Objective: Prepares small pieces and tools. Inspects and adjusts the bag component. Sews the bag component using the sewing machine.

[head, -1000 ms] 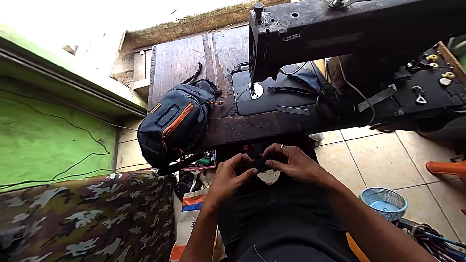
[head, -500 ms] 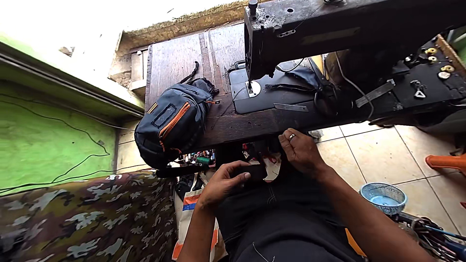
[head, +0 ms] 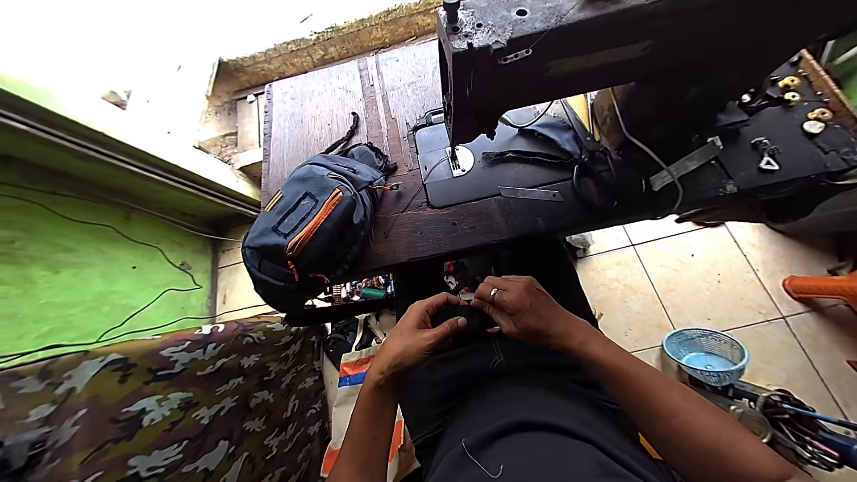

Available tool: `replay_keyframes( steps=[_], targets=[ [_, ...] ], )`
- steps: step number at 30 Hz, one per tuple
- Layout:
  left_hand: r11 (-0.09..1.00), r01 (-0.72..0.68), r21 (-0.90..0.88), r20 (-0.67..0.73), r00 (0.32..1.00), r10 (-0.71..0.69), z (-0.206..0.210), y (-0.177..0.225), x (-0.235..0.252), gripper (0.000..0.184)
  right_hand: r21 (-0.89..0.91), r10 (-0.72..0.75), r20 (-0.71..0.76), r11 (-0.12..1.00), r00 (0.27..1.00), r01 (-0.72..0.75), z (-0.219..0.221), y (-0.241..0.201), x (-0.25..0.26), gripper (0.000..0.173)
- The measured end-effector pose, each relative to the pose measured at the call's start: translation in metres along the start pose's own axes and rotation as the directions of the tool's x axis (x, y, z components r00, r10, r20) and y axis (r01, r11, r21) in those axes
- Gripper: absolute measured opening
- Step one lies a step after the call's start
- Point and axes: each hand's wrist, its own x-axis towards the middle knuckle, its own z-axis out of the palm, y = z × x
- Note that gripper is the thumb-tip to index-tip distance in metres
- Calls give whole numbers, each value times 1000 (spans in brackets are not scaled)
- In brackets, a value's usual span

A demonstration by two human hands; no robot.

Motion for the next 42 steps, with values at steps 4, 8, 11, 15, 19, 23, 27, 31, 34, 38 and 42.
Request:
replay_keyframes(
  steps=[4, 8, 11, 15, 19, 23, 27, 31, 34, 38, 42],
  targets=[
    [1000, 21, -4, -19, 1000, -21, 4, 0, 6, 18, -250, -78, -100, 967, 992, 51, -1, 0, 0, 32],
    [1000, -15, 6, 12, 1000, 15, 1, 1, 7, 17, -318, 74, -316, 931, 946, -179, -14, 14, -5, 33],
    [999, -37, 36, -7, 999, 37, -2, 2, 4, 19, -20, 267, -224, 960, 938, -278, -32, 17, -9, 47],
    [989, -89, 118, -20, 996, 92, -2, 5, 5, 24, 373, 155, 111, 909, 982, -185, -24, 8, -5, 38],
    [948, -174, 266, -163, 961, 222, 5, 7, 3, 18, 337, 413, -19, 860, 911, -383, -8, -7, -9, 43],
    [905, -257, 340, -181, 926, 331, 9, 3, -1, 19, 608, 579, 102, 608, 809, -512, -8, -20, -12, 39],
    [888, -274, 369, -208, 907, 367, 16, -5, 1, 19, 694, 546, 50, 583, 836, -422, 1, -19, -16, 25],
    [899, -241, 365, -266, 899, 348, 21, -4, -1, 24, 788, 575, 98, 455, 813, -416, -1, -21, -14, 19],
    [932, -189, 310, -327, 899, 291, 24, 0, -2, 29, 814, 564, 111, 422, 819, -400, -2, -21, -13, 23],
    [949, -161, 271, -377, 889, 258, 22, 2, -2, 29, 825, 546, 120, 410, 829, -390, -7, -22, -11, 32],
    [972, -172, 161, -413, 882, 224, 19, 1, -3, 24, 847, 542, 97, 396, 835, -355, -7, -21, -11, 28]
  ],
)
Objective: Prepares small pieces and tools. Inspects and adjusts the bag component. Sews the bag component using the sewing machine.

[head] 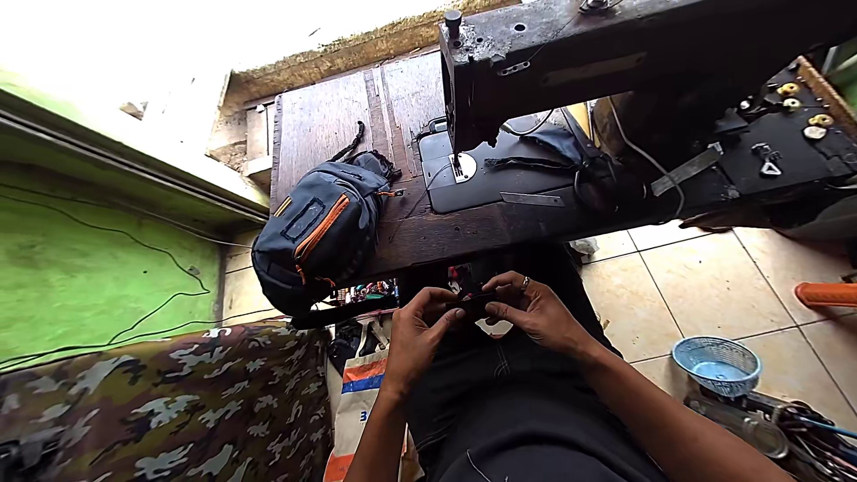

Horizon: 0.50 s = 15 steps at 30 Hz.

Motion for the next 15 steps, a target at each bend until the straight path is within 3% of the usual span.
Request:
replay_keyframes(
  steps=[5, 11, 15],
  targets=[
    [996, -88, -12, -55, 995, 87, 0, -6, 0, 19, -22, -20, -12, 1000, 1000, 19, 0, 0, 1, 23],
    [998, -51, -48, -35, 998, 50, -2, -6, 2, 18, -94, 12, -3, 995, 1000, -13, -1, -2, 2, 31],
    [998, -26, -66, -34, 999, 24, -1, -2, 3, 16, -57, 54, 32, 997, 998, -52, -5, -2, 3, 18]
  ],
)
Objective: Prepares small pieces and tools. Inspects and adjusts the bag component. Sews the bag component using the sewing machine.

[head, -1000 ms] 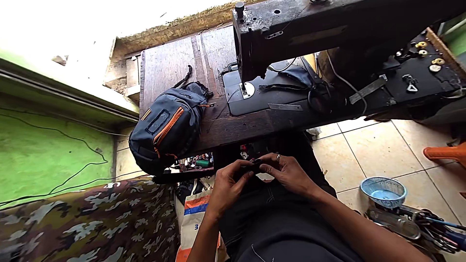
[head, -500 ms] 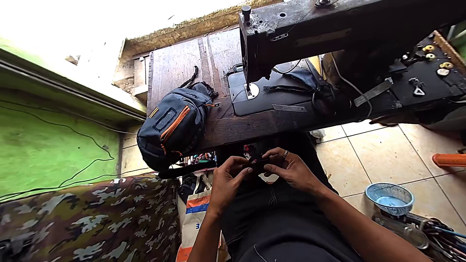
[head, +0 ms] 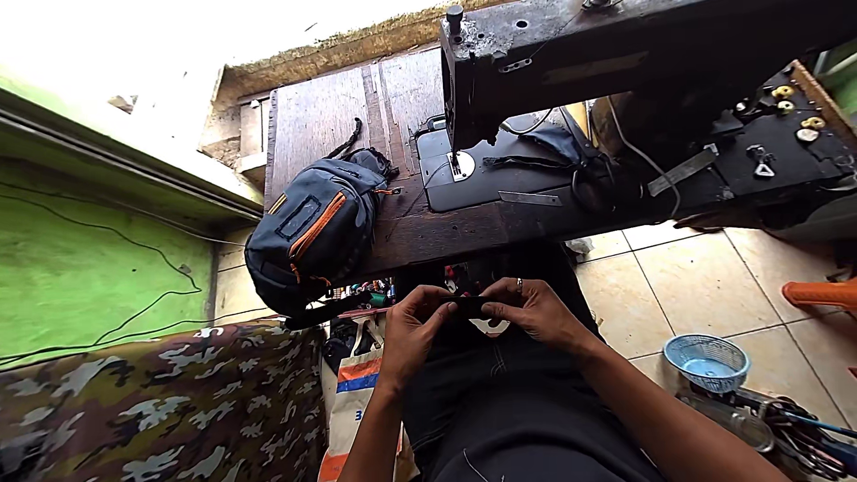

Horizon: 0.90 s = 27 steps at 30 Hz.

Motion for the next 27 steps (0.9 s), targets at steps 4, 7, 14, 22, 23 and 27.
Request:
replay_keyframes(
  steps=[4, 7, 14, 22, 23, 27],
  targets=[
    [1000, 2, -17, 17, 1000, -1, 1, 0, 3, 17, 48, 25, -16, 999, 1000, -24, 0, 1, 1, 16],
    [1000, -9, -21, 9, 1000, 9, 3, -3, 3, 16, 64, 19, -31, 998, 999, -17, 0, 2, 1, 15],
    [953, 68, -295, -29, 996, -80, 25, -12, -1, 32, 166, 54, -110, 985, 992, -35, 8, 5, 4, 13],
    [972, 26, -234, -217, 973, -79, 41, -11, 8, 29, 255, 157, -147, 960, 977, -116, 16, 1, 7, 13],
    [975, 29, -220, -216, 973, -78, 41, -10, 11, 29, 240, 146, -138, 965, 980, -110, 14, -1, 8, 14],
    [989, 10, -145, -195, 980, -39, 32, -2, 25, 29, -532, -348, -166, 819, 923, 214, -12, -6, 19, 21]
  ],
)
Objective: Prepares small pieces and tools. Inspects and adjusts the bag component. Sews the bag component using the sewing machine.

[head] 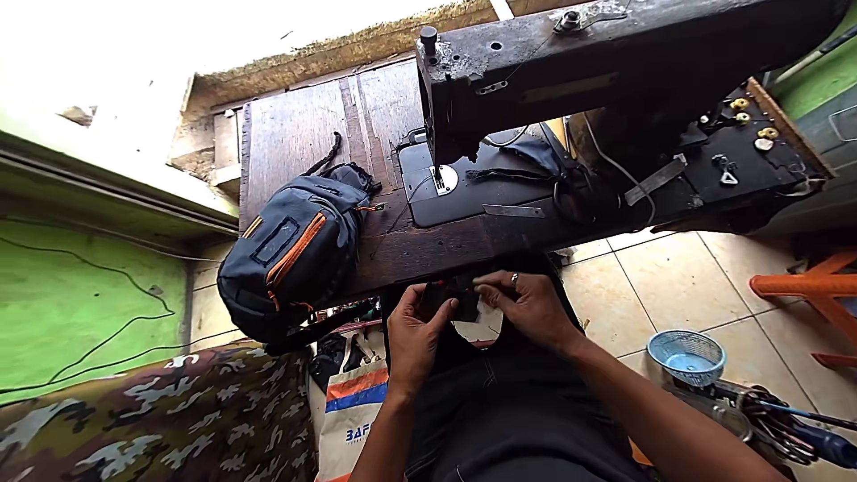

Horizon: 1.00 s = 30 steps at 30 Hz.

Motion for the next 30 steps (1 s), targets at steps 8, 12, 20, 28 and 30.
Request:
replay_keyframes(
  steps=[8, 12, 20, 28, 30],
  targets=[
    [970, -10, 242, 191, 981, -37, -25, 36, 37, 27, -789, -299, 9, 584, 954, 191, -62, 53, 68, 42],
    [932, 0, 361, 267, 958, -103, -29, 45, 56, 27, -830, -242, -51, 551, 969, 93, -65, 43, 92, 45],
    [901, -3, 435, 362, 916, -172, -28, 50, 86, 48, -689, -221, -25, 710, 975, 143, -34, 6, 109, 49],
    [875, -44, 482, 384, 909, -165, -17, 50, 81, 93, 240, 127, 113, 959, 985, -151, 38, -21, 63, 25],
    [875, -42, 482, 349, 925, -147, -16, 52, 75, 90, 140, 20, -49, 990, 999, -13, 50, -17, 56, 22]
  ],
)
